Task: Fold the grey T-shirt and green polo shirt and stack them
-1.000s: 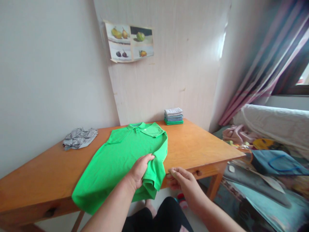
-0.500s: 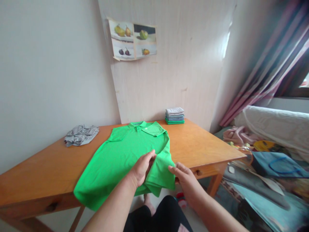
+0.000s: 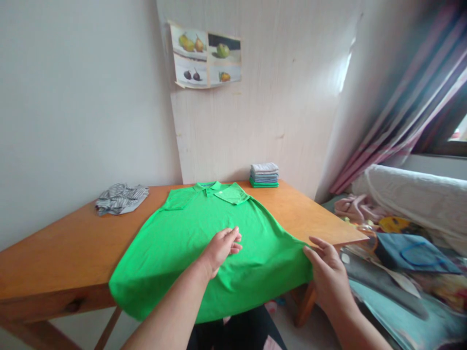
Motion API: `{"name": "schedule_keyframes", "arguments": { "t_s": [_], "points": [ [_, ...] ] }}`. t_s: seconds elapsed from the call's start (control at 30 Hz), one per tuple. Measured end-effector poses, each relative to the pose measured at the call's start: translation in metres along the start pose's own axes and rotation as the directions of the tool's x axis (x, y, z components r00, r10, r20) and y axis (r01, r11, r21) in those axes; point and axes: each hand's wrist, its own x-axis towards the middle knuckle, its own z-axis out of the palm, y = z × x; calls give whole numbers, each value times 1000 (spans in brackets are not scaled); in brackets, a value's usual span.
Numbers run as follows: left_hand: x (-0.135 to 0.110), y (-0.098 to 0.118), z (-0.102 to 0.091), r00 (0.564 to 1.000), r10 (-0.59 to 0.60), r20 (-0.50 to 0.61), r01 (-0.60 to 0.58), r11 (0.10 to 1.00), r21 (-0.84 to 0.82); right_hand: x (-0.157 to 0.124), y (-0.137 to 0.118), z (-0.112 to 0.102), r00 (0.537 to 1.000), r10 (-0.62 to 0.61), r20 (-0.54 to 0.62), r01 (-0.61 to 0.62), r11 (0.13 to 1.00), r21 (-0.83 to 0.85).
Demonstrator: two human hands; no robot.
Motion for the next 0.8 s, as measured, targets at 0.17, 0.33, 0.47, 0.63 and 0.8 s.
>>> {"name": "schedule_keyframes", "arguments": {
  "t_s": [0.17, 0.33, 0.47, 0.63, 0.8],
  "points": [
    [-1, -2, 0, 1000, 10, 12, -10, 999, 49, 21, 16, -27, 993, -71, -92, 46, 969, -244],
    [-1, -3, 2, 999, 28, 41, -32, 994, 105, 30, 5, -17, 955, -297, -10, 259, 848, -463],
    [-4, 1, -6, 990, 133, 42, -139, 971, 194, 32, 1, 11, 916, -285, 282, 396, 756, -522],
    [-5, 9, -54, 927, 366, -79, -242, 748, 618, 42, 6, 46, 794, -235, 561, 588, 533, -609],
    [-18, 5, -113, 929, 355, -100, 4, 262, 965, 60, 25, 62, 692, -71, 719, 710, 252, -658]
  ]
}}
